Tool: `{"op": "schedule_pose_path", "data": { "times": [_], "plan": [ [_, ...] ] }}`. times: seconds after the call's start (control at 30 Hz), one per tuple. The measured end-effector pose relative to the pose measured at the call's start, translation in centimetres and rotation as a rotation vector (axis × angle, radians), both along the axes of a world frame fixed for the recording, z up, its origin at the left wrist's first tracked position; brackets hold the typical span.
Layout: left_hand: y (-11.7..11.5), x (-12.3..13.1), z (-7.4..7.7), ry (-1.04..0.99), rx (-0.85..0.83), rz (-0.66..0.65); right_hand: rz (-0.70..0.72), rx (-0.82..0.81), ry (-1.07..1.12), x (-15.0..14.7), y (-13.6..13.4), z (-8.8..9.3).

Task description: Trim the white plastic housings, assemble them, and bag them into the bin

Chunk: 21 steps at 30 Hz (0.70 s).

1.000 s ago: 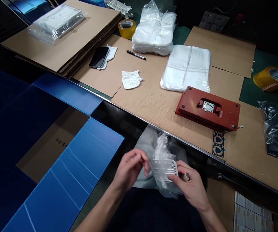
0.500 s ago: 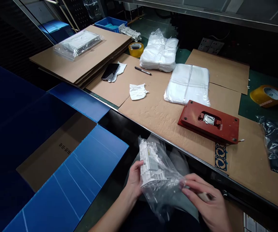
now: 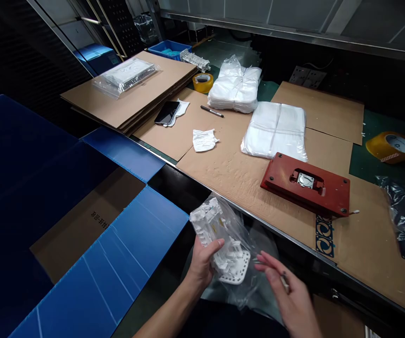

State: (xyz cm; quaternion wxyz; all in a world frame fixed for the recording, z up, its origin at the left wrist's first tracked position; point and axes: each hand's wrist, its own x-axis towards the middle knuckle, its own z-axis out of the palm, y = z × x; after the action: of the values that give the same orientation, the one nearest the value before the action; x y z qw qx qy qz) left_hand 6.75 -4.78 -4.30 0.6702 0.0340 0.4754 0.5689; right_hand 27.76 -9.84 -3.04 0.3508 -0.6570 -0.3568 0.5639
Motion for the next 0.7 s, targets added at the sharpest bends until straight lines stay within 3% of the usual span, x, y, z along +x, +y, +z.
{"op": "schedule_pose_path", "data": {
  "times": [0.17, 0.27, 0.4, 0.47, 0.57, 0.63, 0.7],
  "plan": [
    [-0.2, 0.6, 1.1, -0.045, 0.133, 0.029, -0.174, -0.256, 0.434, -5.3, -0.6, -2.7],
    [0.4, 0.7, 1.7, -0.077, 0.096, 0.083, -0.215, -0.234, 0.571, -6.1, -0.3, -3.0],
    [0.9, -1.0, 2.8, -0.049, 0.125, -0.024, -0.184, -0.177, 0.533, -6.1, 1.5, -2.0],
    [0.6, -2.9, 3.6, 0.197, 0.218, -0.004, -0.138, -0.129, 0.504, -6.0, 2.9, -1.3],
    [-0.3, -6.7, 5.3, 0.952, 0.449, 0.087, -0.052, -0.023, 0.481, -6.1, 5.3, -0.8],
    [-0.5, -9.4, 7.0, 1.397, 0.644, -0.086, 0.034, 0.030, 0.443, -7.0, 6.7, -0.5],
    [-0.2, -11.7, 8.9, 1.582, 0.819, -0.451, 0.114, 0.077, 0.394, -8.7, 7.6, 0.0]
  ]
}}
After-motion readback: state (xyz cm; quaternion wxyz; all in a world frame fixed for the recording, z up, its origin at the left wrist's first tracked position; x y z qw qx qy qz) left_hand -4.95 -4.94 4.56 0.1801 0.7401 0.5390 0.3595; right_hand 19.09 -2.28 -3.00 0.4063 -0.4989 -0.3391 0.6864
